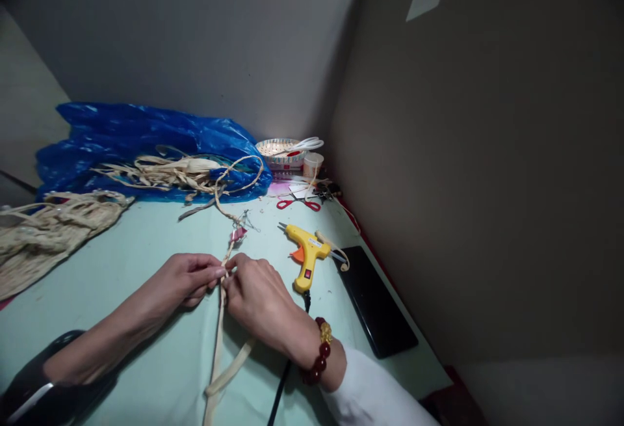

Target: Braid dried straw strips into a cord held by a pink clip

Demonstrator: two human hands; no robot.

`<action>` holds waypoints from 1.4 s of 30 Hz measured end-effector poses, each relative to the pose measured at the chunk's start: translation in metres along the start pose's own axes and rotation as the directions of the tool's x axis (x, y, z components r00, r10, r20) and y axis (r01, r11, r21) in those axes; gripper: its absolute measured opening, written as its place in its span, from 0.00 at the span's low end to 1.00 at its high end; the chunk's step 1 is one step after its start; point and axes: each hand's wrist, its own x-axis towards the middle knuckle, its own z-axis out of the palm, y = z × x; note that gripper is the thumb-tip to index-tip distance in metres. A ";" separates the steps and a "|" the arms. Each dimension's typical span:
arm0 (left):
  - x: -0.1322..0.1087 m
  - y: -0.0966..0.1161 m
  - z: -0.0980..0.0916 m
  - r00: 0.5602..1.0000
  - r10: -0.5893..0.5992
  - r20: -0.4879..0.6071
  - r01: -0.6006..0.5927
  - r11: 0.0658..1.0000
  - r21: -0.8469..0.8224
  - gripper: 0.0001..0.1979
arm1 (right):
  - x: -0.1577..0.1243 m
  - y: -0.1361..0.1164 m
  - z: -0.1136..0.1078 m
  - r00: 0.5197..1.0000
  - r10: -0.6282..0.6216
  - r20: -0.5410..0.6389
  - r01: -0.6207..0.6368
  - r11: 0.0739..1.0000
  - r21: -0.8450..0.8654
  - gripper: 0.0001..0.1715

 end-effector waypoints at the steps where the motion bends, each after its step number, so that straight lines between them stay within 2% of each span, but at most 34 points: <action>1: 0.000 0.000 0.000 1.000 0.014 -0.011 -0.013 0.999 0.030 0.14 | -0.002 -0.002 -0.001 1.000 0.005 0.012 -0.005 0.999 -0.034 0.12; 3: 0.000 0.000 0.000 0.999 0.032 -0.027 -0.029 0.996 0.079 0.14 | -0.005 -0.005 -0.003 1.000 0.015 0.023 -0.012 0.994 -0.112 0.12; 7: 0.001 -0.003 0.000 0.997 0.041 -0.069 -0.031 0.989 0.143 0.14 | -0.004 -0.002 -0.010 0.997 0.058 -0.046 -0.070 0.945 -0.319 0.11; 9: 0.001 -0.004 0.000 0.995 0.060 -0.080 -0.046 0.986 0.162 0.13 | -0.003 0.000 -0.015 0.997 0.060 -0.045 -0.072 0.931 -0.358 0.14; 11: 0.001 -0.004 0.002 0.994 0.078 -0.077 -0.064 0.984 0.166 0.12 | -0.001 0.002 -0.021 0.999 0.037 -0.019 -0.042 0.945 -0.324 0.18; 14: -0.001 -0.003 0.006 0.996 0.061 -0.057 -0.054 0.992 0.111 0.12 | -0.001 -0.001 -0.025 0.997 -0.006 0.071 0.018 0.985 -0.172 0.17; 16: -0.002 -0.003 0.008 0.998 0.045 -0.049 -0.042 0.998 0.050 0.12 | -0.004 -0.006 -0.022 0.991 -0.045 0.124 0.055 0.996 -0.074 0.16; 18: -0.003 -0.004 0.008 0.998 0.042 -0.053 -0.042 0.999 0.002 0.12 | -0.008 -0.012 -0.014 0.989 -0.094 0.118 0.103 0.992 -0.068 0.14; 22: -0.003 -0.005 0.005 0.998 0.030 -0.048 -0.035 0.995 -0.094 0.11 | -0.014 -0.019 0.005 0.976 -0.196 0.100 0.217 0.932 -0.289 0.10; 26: -0.005 -0.001 -0.001 1.000 0.016 0.020 -0.012 0.981 -0.192 0.13 | -0.015 -0.016 0.015 0.953 -0.233 0.194 0.302 0.798 -0.522 0.14; 28: -0.006 0.001 -0.002 0.998 0.010 0.065 0.005 0.975 -0.224 0.13 | -0.015 -0.014 0.016 0.945 -0.227 0.237 0.324 0.751 -0.575 0.15; 31: -0.006 0.001 -0.003 0.995 0.005 0.104 0.022 0.968 -0.249 0.11 | -0.016 -0.014 0.016 0.942 -0.224 0.251 0.332 0.739 -0.587 0.13; 34: -0.007 0.000 -0.003 0.994 0.011 0.110 0.017 0.967 -0.254 0.09 | -0.016 -0.015 0.010 0.946 -0.248 0.210 0.321 0.814 -0.484 0.08; 35: -0.007 0.000 -0.003 0.994 0.019 0.108 0.010 0.966 -0.257 0.08 | -0.015 -0.015 0.007 0.955 -0.253 0.158 0.296 0.862 -0.411 0.10; 37: -0.008 0.002 -0.003 0.994 0.040 0.102 -0.013 0.966 -0.258 0.06 | -0.011 -0.014 -0.001 0.979 -0.202 -0.035 0.189 0.956 -0.223 0.17; 39: -0.009 0.004 -0.003 0.993 0.060 0.097 -0.034 0.967 -0.254 0.06 | -0.006 -0.009 -0.006 0.976 -0.073 -0.203 0.070 0.997 -0.021 0.16; 40: -0.009 0.005 -0.003 0.993 0.067 0.099 -0.041 0.969 -0.245 0.06 | -0.002 -0.006 -0.007 0.975 -0.013 -0.221 0.029 0.997 0.068 0.16; 42: -0.008 0.006 -0.002 0.992 0.083 0.100 -0.059 0.974 -0.218 0.06 | 0.004 0.003 -0.004 0.994 0.029 -0.107 -0.002 0.970 0.242 0.17</action>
